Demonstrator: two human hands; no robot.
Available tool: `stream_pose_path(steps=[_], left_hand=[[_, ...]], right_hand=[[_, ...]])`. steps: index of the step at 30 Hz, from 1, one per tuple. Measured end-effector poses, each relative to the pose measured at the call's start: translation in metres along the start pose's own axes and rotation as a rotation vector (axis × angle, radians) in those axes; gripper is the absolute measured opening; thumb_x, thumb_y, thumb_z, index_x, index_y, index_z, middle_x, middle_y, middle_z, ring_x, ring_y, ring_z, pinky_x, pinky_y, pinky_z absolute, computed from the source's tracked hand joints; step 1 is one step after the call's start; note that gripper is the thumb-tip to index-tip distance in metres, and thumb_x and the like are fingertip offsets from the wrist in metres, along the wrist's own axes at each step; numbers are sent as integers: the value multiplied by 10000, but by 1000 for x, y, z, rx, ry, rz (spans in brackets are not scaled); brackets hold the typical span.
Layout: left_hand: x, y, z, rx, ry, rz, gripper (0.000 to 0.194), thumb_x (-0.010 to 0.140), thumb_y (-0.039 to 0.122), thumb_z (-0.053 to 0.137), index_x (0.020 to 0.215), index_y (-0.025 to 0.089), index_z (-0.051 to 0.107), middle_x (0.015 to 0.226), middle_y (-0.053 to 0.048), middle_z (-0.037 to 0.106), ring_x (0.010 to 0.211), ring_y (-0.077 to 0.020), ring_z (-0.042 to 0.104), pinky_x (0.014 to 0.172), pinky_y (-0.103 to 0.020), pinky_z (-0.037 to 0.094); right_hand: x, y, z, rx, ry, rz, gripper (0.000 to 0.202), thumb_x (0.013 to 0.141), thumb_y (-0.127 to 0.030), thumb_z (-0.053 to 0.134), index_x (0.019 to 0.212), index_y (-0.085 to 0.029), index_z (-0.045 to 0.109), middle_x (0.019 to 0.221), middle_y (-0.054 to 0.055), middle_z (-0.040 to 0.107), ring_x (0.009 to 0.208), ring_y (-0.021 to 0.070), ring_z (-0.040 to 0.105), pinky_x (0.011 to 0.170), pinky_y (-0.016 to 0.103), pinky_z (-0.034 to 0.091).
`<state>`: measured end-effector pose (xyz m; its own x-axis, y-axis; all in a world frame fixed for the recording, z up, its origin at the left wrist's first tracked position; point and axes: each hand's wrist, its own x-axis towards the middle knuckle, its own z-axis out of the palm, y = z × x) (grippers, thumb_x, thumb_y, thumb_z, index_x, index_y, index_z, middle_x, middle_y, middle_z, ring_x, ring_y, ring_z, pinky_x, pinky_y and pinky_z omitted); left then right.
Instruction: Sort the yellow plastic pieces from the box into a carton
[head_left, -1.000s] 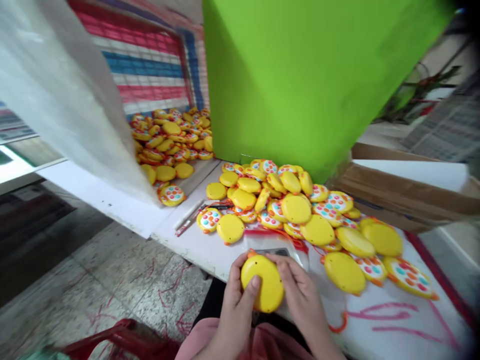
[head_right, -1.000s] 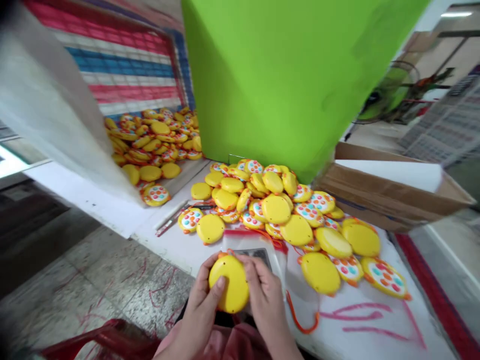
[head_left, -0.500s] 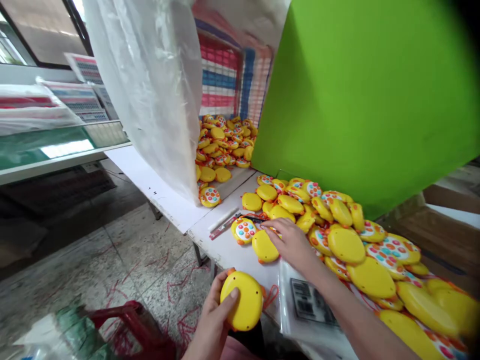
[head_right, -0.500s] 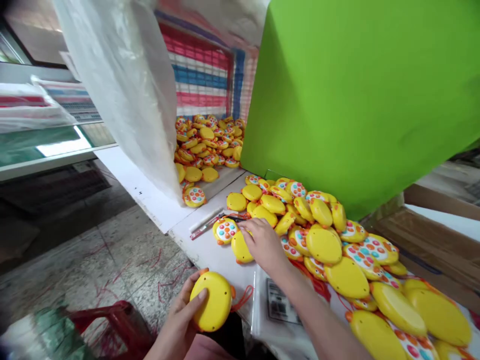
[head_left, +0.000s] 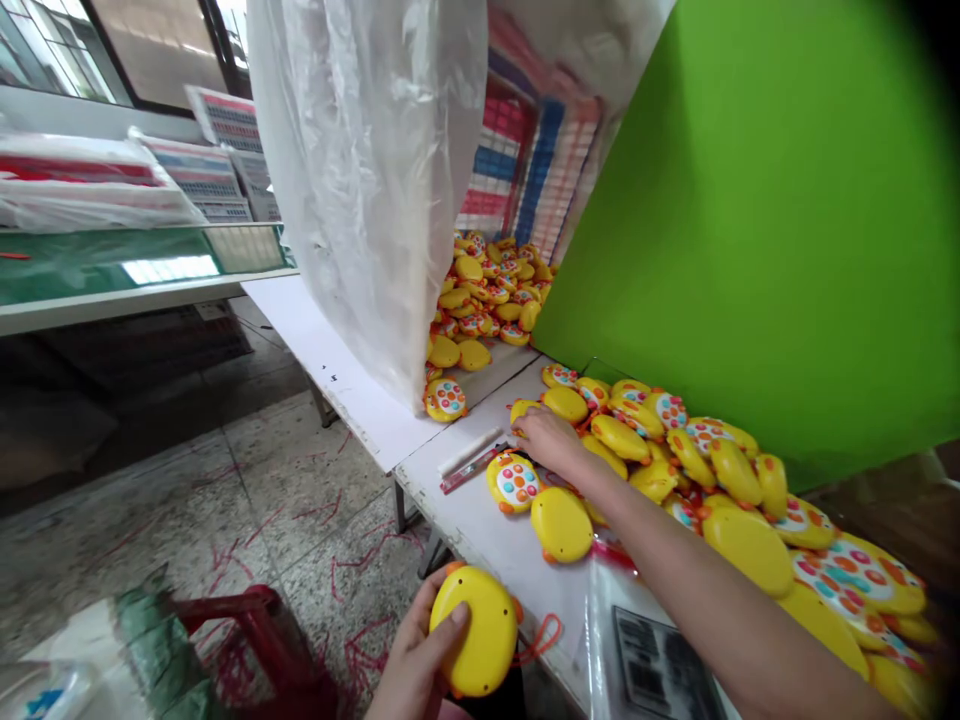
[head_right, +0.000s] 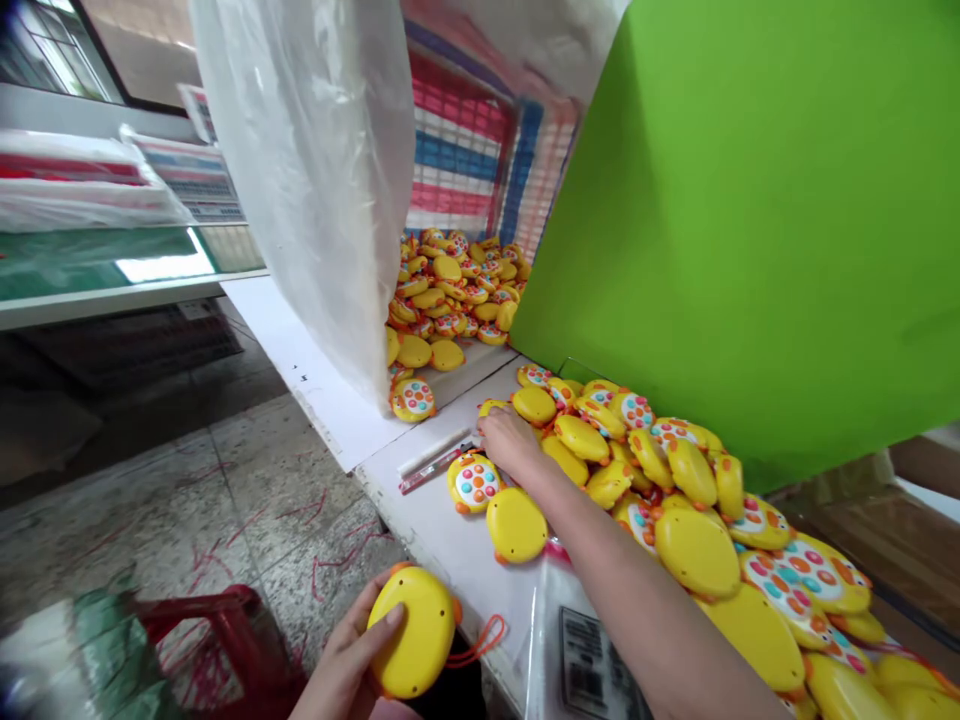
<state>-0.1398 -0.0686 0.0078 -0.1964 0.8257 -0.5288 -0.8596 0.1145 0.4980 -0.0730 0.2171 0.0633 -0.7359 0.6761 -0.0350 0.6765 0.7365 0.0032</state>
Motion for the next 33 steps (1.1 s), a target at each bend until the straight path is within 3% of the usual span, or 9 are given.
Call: stream_pose_path(steps=[5,10,14,19,21,24,27,30,33], left_hand=[[5,1,-1,-3,-6,-5,644,647,367,831,1182,207,510,1081,-123,685,926,-288,687,733,-323,528],[6,4,2,25,-1,-16,659,660,374,819,1208,208,493,1088,-133,682,897,-291,693,653,-300,527],[9,6,5,55,12,2,645,683,366,802,1225,200,495,1056,-126,693,880,-276,696,665,-302,537],[15,4,6,78,4,62,582,721,329,777,1215,207,494,1058,-99,692,873,-243,699,697,-288,552],[15,3,8,78,-1,67,570,729,315,773,1213,208,491,1060,-92,690,881,-236,698,717,-288,557],[12,-1,15,64,-8,48,571,728,308,776,1213,210,492,1056,-84,688,897,-234,695,759,-301,561],[8,-9,25,44,-25,31,571,733,310,772,1221,210,492,1060,-83,684,913,-235,691,790,-316,560],[3,-21,37,29,-69,14,552,764,324,744,1241,210,492,1079,-87,676,936,-235,681,810,-324,555],[-5,-31,49,38,-131,-15,626,756,293,752,1306,236,459,1103,-79,664,963,-233,668,832,-331,545]], right_hand=[[7,-6,3,-26,-55,-24,189,836,-213,598,983,-166,708,1028,118,664,995,243,577,833,294,416],[-4,-16,4,-7,8,-25,202,823,-112,525,973,-126,660,1019,155,655,995,264,564,857,335,406],[-9,-16,10,84,100,-12,166,795,-88,545,925,-137,636,914,137,664,946,266,577,869,356,411],[-18,3,1,282,325,140,296,906,-250,492,1175,-127,502,1144,153,590,987,226,577,849,336,466],[-38,9,-9,478,436,194,321,923,-304,482,1188,-123,483,1129,145,595,966,207,591,837,325,485],[-93,9,-21,952,535,181,288,878,-379,582,1091,-188,549,1012,69,640,893,182,612,797,309,508],[-160,-3,-20,1189,486,210,299,856,-412,630,1096,-243,571,970,32,647,889,171,612,780,293,518],[-220,-16,-5,1291,445,393,341,840,-422,658,1123,-250,580,1034,52,655,948,189,612,804,295,523],[-262,-26,11,1368,380,580,371,817,-445,679,1108,-227,603,1032,78,667,920,209,620,776,297,529]])
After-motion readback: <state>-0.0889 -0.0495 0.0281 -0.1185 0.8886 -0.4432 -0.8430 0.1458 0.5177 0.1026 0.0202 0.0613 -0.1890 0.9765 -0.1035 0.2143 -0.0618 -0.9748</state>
